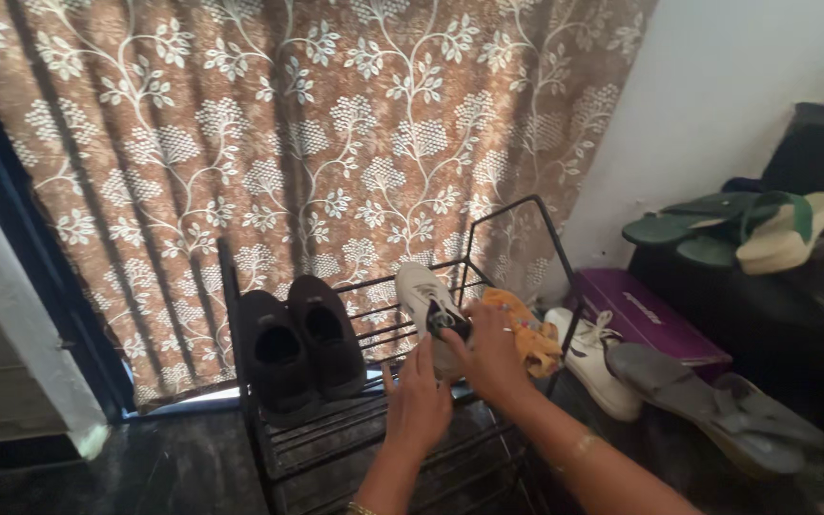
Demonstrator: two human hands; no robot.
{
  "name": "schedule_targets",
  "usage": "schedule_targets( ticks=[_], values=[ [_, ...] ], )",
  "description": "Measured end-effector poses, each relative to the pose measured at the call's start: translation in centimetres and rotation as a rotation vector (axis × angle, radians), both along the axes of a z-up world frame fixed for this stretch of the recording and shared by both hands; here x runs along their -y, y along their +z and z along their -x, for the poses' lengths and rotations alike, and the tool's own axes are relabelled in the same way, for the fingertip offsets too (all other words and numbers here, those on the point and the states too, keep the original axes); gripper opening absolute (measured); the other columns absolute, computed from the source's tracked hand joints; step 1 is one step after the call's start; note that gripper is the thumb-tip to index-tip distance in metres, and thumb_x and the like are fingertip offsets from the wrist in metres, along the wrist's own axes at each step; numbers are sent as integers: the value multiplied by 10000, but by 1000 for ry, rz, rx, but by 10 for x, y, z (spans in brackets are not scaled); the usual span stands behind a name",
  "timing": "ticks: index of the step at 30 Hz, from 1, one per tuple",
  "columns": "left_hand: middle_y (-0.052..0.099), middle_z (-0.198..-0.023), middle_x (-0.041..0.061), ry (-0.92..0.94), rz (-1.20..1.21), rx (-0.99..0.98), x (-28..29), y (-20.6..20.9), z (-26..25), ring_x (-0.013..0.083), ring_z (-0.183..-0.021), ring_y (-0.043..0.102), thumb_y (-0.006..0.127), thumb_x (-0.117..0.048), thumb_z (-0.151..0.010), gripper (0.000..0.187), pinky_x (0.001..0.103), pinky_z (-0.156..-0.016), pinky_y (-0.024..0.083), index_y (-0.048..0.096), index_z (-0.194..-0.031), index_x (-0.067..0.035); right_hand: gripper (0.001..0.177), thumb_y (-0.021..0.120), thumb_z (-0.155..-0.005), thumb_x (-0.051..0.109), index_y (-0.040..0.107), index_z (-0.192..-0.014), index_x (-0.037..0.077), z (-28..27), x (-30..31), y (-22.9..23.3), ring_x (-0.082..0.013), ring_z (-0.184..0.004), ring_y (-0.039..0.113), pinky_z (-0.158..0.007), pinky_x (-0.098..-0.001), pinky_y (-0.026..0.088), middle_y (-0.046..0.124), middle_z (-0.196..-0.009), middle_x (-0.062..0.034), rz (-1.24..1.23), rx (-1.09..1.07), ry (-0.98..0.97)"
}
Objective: The person wipes a metal shoe rack with a cloth, then picks up several pairs of shoes from a nearby surface and wipes each one individually. The cleaned shoes are placed on the rack. The person handles dark slip-on shoes and white sneakers.
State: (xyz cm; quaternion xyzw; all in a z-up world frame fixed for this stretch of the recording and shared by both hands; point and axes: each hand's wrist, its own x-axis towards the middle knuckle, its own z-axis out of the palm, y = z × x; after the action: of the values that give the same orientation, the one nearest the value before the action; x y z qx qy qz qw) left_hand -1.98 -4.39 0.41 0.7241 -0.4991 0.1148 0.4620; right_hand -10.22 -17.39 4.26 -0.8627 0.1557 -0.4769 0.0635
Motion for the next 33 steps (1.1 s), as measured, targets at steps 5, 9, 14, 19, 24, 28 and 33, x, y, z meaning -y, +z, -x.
schedule_targets(
  ticks=[5, 9, 14, 19, 24, 28, 33],
  values=[
    [538, -1385, 217, -91, 278, 216, 8, 10, 39, 424, -1285, 502, 672, -106, -842, 665, 545, -1116, 342, 447, -1461, -14, 289, 706, -879, 257, 603, -1061, 58, 93, 35, 4, -400, -1040, 617, -901, -486, 499, 641, -1035, -166, -174, -43, -292],
    [538, -1408, 205, -284, 232, 222, 36, 9, 89, 402, -1350, 488, 653, -91, -870, 616, 526, -1153, 351, 475, -1455, -24, 388, 745, -783, 288, 606, -1112, 136, 149, 59, 4, -359, -1129, 593, -930, -533, 499, 616, -1156, -109, -1, -303, -553],
    [477, -1457, 238, -414, 45, 112, 78, 0, 151, 441, -1381, 407, 677, -88, -842, 668, 532, -1133, 334, 441, -1463, -15, 690, 734, -805, 441, 467, -1441, 422, 198, 77, 22, -474, -1320, 431, -973, -686, 427, 419, -1445, -125, -31, -890, -902],
    [380, -1494, 257, -437, -230, 3, 133, -5, 196, 454, -1400, 363, 712, -143, -835, 794, 528, -1122, 343, 343, -1534, -63, 624, 607, -872, 133, 496, -1450, 339, 231, 89, 40, -427, -1241, 531, -909, -596, 508, 528, -1291, -101, -210, -418, -835],
    [323, -1521, 284, -358, -365, -27, 183, -9, 222, 482, -1407, 339, 753, -224, -838, 873, 548, -1104, 375, 286, -1572, -145, 623, 588, -919, 136, 467, -1525, 216, 250, 103, 48, -402, -1182, 546, -890, -549, 501, 533, -1313, -110, -61, -299, -1045],
    [217, -1535, 356, -251, -473, -136, 224, -26, 231, 553, -1396, 295, 757, -256, -872, 816, 564, -1040, 425, 306, -1551, -269, 685, 662, -818, 255, 471, -1475, 218, 244, 121, 20, -440, -1252, 437, -940, -650, 390, 475, -1399, -157, -98, -474, -990],
    [478, -1369, 347, -166, -430, -419, 261, -48, 210, 533, -1188, 582, 702, -231, -915, 552, 549, -987, 495, 466, -1406, -143, 655, 693, -828, 294, 510, -1435, 134, 237, 138, -26, -426, -1398, 328, -1070, -591, 308, 388, -1504, -133, -272, -513, -869]
  ],
)
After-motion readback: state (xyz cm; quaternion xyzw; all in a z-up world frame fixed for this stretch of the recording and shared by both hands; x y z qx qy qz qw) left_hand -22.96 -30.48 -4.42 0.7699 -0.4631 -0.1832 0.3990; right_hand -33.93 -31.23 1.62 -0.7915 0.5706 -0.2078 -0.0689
